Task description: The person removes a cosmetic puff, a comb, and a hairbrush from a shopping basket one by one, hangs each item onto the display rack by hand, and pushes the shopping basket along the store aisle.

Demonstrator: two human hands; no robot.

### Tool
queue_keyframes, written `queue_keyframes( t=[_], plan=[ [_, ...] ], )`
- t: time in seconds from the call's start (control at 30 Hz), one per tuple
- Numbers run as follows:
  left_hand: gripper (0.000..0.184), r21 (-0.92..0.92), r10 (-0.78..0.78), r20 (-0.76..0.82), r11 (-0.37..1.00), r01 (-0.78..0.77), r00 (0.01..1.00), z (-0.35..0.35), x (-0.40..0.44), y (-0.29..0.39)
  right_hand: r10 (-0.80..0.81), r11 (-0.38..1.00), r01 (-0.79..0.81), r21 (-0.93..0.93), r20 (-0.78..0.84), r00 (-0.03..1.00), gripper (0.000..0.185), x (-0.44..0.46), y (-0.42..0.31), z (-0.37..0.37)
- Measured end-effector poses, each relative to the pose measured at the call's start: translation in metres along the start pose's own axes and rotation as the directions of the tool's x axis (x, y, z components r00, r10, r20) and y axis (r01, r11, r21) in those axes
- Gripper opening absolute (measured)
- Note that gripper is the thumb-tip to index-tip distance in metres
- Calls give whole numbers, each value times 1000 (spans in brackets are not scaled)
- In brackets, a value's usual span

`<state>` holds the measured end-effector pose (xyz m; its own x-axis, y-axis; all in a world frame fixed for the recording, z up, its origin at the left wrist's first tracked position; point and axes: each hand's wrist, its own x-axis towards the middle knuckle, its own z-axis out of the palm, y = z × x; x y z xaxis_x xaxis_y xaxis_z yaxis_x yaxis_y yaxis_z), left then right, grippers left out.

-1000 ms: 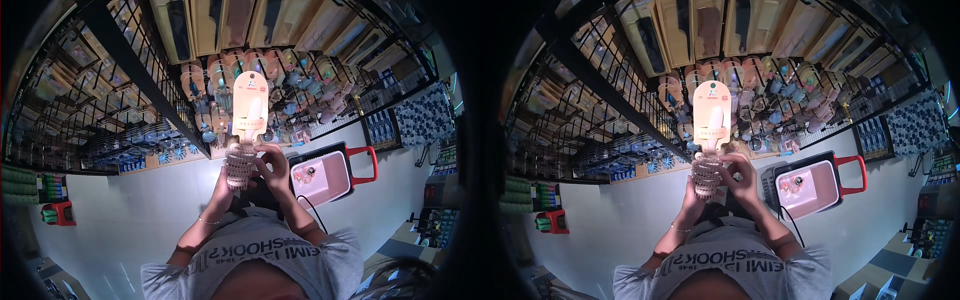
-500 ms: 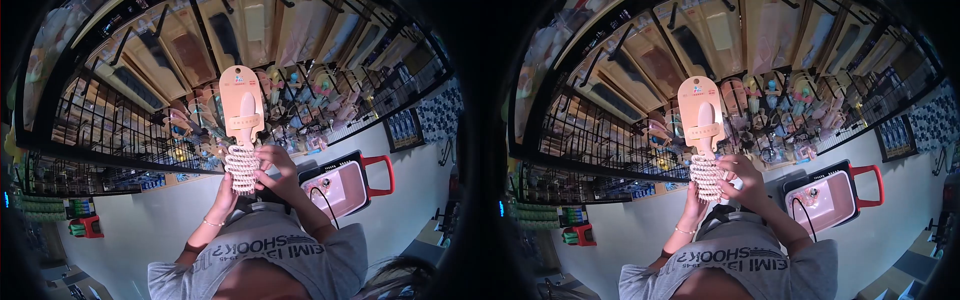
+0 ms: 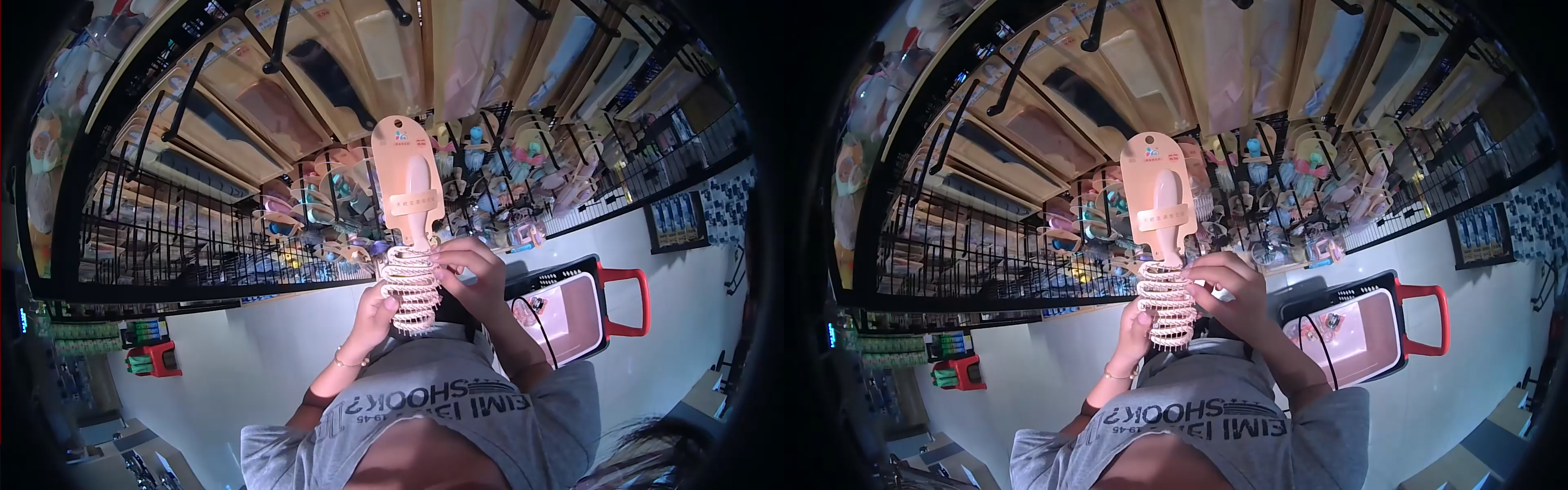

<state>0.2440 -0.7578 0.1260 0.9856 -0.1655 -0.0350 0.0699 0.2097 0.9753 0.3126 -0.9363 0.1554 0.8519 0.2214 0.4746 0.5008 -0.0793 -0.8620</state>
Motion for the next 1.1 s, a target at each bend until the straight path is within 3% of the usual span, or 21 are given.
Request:
queue_keyframes(
  t=[0.4,0.5,0.53,0.63,0.67,0.77,0.8,0.87,1.03,1.1],
  plan=[
    [53,112,2,75,994,-10,997,-5,6,-1,-162,987,162,-10,-75,984,14,-6,10,-6],
    [57,5,34,-6,999,-34,999,7,12,5,-182,983,179,-39,-79,980,12,-10,9,-7],
    [67,27,63,-5,998,-62,998,10,15,7,-170,985,167,-40,-82,982,10,-11,9,-8],
    [73,-9,98,12,995,-98,995,20,20,20,-195,977,186,-101,-95,976,10,-15,9,-9],
    [77,-82,109,-2,991,-108,994,18,20,16,-193,977,183,-106,-94,977,10,-17,9,-10],
    [49,-80,195,-119,975,-206,973,13,19,7,-171,979,163,-123,-50,984,11,-23,10,-9],
    [49,-81,193,-123,976,-204,973,13,19,8,-187,977,181,-114,-39,982,10,-24,11,-8],
    [23,127,168,-215,982,-143,962,13,20,12,-199,976,196,-99,-25,980,10,-25,11,-6],
    [9,238,228,-277,957,-163,934,5,20,18,-155,988,155,-21,-11,988,10,-24,11,-2],
    [6,456,323,-165,863,-219,932,-2,20,23,-147,989,147,3,10,989,10,-24,12,-1]
  ],
)
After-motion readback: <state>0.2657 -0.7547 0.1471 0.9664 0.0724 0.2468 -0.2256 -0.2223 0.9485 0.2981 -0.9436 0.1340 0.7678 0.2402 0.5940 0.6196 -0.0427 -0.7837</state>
